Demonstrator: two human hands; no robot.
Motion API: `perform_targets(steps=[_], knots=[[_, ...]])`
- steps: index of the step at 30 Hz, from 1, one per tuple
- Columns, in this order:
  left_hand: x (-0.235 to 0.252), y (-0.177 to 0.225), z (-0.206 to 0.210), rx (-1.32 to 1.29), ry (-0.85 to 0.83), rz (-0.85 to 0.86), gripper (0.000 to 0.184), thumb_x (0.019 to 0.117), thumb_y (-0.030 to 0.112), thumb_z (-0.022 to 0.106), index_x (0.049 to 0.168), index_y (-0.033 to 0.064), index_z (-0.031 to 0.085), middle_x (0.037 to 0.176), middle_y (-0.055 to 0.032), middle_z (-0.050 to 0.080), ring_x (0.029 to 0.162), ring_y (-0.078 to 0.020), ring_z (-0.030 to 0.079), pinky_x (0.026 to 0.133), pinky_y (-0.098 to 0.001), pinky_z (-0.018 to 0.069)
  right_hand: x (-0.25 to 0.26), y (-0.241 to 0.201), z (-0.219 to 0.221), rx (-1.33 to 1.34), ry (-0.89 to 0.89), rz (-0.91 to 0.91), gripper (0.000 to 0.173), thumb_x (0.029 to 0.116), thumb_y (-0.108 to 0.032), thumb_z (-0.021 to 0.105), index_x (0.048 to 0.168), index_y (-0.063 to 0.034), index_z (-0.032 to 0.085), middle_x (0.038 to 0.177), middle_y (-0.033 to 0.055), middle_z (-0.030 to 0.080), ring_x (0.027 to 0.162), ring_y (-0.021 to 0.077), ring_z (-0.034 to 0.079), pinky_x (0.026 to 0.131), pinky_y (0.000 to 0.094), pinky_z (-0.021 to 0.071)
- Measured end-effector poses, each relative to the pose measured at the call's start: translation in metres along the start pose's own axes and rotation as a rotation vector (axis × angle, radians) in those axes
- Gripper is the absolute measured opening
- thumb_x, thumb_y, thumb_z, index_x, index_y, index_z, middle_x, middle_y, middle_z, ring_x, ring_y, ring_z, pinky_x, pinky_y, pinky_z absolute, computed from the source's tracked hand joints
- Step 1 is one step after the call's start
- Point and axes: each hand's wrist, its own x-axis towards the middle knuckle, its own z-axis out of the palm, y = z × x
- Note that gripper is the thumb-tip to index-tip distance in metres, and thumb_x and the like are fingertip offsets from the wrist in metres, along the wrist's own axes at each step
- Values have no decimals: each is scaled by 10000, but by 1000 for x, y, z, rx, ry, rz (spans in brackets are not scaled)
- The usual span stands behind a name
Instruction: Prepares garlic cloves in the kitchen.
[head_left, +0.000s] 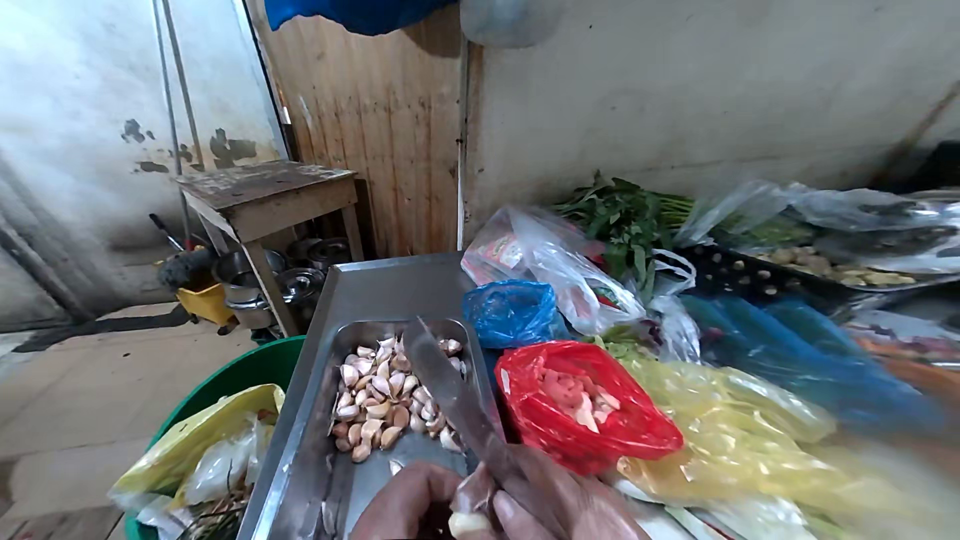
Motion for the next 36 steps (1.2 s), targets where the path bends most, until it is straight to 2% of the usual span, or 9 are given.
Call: perform_targets(steps=[2,4,12,17,22,25,28,33,36], knots=[[0,-2,-1,12,-21,40,223,928,38,680,1095,-95,617,1032,-112,643,876,-83,650,787,-252,566,1,-1,-3,20,8,59,274,1015,-95,509,1206,51,641,983,202,706,870,299,698,794,475,561],[1,-5,-2,13,-16,94,241,933,17,667,1134,-108,623,1079,-138,640,901,-99,658,793,-260,576,1,1,-4,41,31,78,276,1013,-92,510,1212,48,639,977,190,709,855,280,702,789,455,570],[7,-15,-12,-119,198,122,286,945,-44,603,1230,-40,613,1135,-58,637,885,-94,685,772,-281,617,2,9,-6,86,85,77,285,1029,-105,495,1231,36,638,1015,142,727,858,196,714,780,377,589],[10,-18,-13,-154,191,125,300,946,-64,576,1237,-10,623,1185,-50,620,925,-103,682,789,-292,620,1,10,-7,25,36,-9,349,1022,-87,492,1308,47,642,1039,177,744,865,256,724,801,430,585],[8,-15,-11,-122,169,141,299,940,-61,598,1236,-34,620,1171,-64,610,929,-91,671,799,-274,610,1,7,-8,22,-1,4,344,1015,-85,497,1327,11,605,1016,159,742,854,280,728,760,476,584],[6,-13,-7,-104,165,140,330,935,-67,604,1265,-68,588,1176,-80,619,931,-90,674,806,-278,610,-1,8,-4,93,66,8,324,1004,-73,537,1315,17,546,964,126,728,809,224,725,723,411,596],[7,-13,-4,-132,169,157,346,926,-81,602,1265,-57,538,1105,-32,642,885,-75,678,788,-285,609,-2,11,-1,166,110,-21,281,985,-51,560,1247,44,522,963,121,722,804,175,719,719,362,596],[6,-13,0,-181,191,200,297,909,-93,611,1151,34,495,1000,37,659,843,-66,684,787,-301,608,-1,8,-6,24,22,-42,224,980,-72,587,1174,39,609,922,171,713,768,269,709,704,447,584],[5,-14,1,-152,188,232,246,913,-77,624,1099,45,518,982,45,660,856,-47,675,805,-284,599,0,9,-5,-26,-16,-71,303,994,-70,566,1270,41,630,944,189,722,797,303,709,741,482,579]])
